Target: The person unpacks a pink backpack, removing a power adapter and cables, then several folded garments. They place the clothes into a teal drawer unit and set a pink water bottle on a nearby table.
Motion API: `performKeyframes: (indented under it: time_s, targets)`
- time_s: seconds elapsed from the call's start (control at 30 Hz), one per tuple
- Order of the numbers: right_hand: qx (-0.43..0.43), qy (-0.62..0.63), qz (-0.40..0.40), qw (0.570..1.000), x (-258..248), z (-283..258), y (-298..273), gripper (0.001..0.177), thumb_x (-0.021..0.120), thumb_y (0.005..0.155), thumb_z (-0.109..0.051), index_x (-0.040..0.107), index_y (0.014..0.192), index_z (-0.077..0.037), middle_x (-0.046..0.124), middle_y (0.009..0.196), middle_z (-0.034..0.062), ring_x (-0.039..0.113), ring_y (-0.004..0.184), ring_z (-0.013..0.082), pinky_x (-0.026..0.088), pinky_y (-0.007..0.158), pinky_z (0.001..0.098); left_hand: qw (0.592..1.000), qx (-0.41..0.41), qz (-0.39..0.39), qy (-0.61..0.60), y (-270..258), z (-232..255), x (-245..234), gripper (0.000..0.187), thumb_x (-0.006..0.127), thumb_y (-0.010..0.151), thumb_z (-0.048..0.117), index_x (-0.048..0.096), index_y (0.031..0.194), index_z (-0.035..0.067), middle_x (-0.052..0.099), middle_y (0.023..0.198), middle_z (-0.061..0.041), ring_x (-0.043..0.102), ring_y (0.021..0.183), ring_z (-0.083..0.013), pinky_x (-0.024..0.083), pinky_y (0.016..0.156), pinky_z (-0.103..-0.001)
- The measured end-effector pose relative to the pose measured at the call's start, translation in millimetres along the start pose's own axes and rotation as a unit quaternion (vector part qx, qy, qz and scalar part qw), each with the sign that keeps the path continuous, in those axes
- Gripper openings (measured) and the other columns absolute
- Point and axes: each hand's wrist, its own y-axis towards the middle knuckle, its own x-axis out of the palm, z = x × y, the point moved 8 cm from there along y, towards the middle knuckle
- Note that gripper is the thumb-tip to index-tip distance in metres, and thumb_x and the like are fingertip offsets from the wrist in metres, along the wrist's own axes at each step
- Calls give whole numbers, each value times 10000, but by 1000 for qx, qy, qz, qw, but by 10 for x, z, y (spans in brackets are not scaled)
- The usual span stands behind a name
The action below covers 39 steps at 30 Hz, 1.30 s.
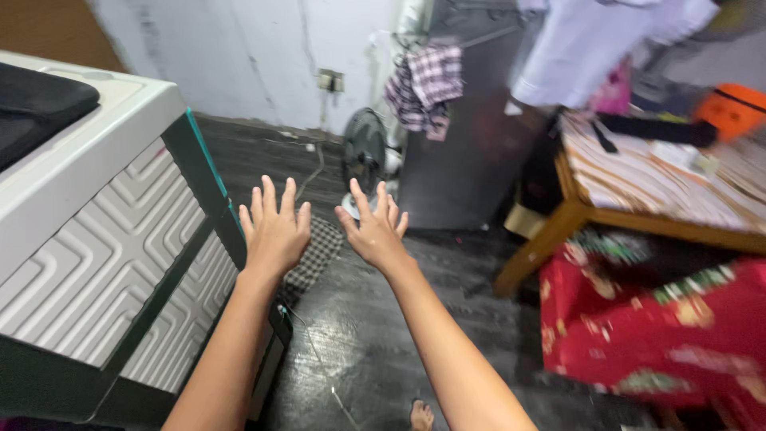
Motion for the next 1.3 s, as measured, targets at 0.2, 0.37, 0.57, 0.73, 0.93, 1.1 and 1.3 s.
performKeyframes:
  time_s: [0.2,0.37,0.57,0.73,0.93,1.1,1.3]
  targets:
    - [28,-13,35,999,-274,-237,-671,696,491,975,-608,299,1599,-368,95,1673,279,113,1535,480,56,1145,740,996,76,12,-43,-401,71,-193,636,468,1015,417,406,1557,89,215,1640,-300,183,1512,-470,115,1190,-624]
    - [37,-35,52,997,-419,-385,-1089,693,489,972,-612,301,1596,-375,88,1678,273,122,1531,479,68,1145,736,993,104,20,-56,-713,117,-295,629,478,1020,405,412,1556,81,230,1632,-310,198,1506,-478,127,1188,-623]
    - [53,-60,56,995,-505,-479,-1661,699,484,969,-619,297,1595,-372,87,1675,275,122,1530,473,66,1149,730,988,141,22,-62,-1181,304,-584,622,482,1023,404,418,1557,94,255,1628,-299,229,1500,-472,147,1195,-619]
    - [58,-68,54,995,-591,-581,-2164,696,469,986,-614,287,1604,-350,83,1668,291,100,1535,473,52,1149,728,984,162,25,-73,-1667,396,-923,614,489,1018,390,420,1553,95,263,1631,-285,233,1501,-468,154,1190,-618]
    - [52,-78,48,994,-520,-802,-2582,700,470,983,-615,287,1603,-347,78,1667,294,104,1529,475,57,1146,725,988,136,12,-74,-2142,44,-1204,616,499,1021,386,408,1559,101,247,1635,-279,237,1498,-470,164,1195,-608]
    - [40,-73,39,996,-170,-1191,-2751,694,479,988,-601,283,1607,-353,75,1669,294,106,1533,468,65,1144,734,983,153,-29,-98,-2395,-505,-1402,617,484,1019,373,371,1569,116,238,1643,-267,232,1508,-441,177,1186,-592]
    - [25,-58,44,997,459,-1931,-2742,735,516,967,-601,264,1610,-347,73,1674,278,116,1523,475,81,1141,740,980,167,-50,-96,-2436,-1253,-1702,613,479,1024,369,358,1572,124,255,1641,-245,254,1505,-419,191,1193,-575]
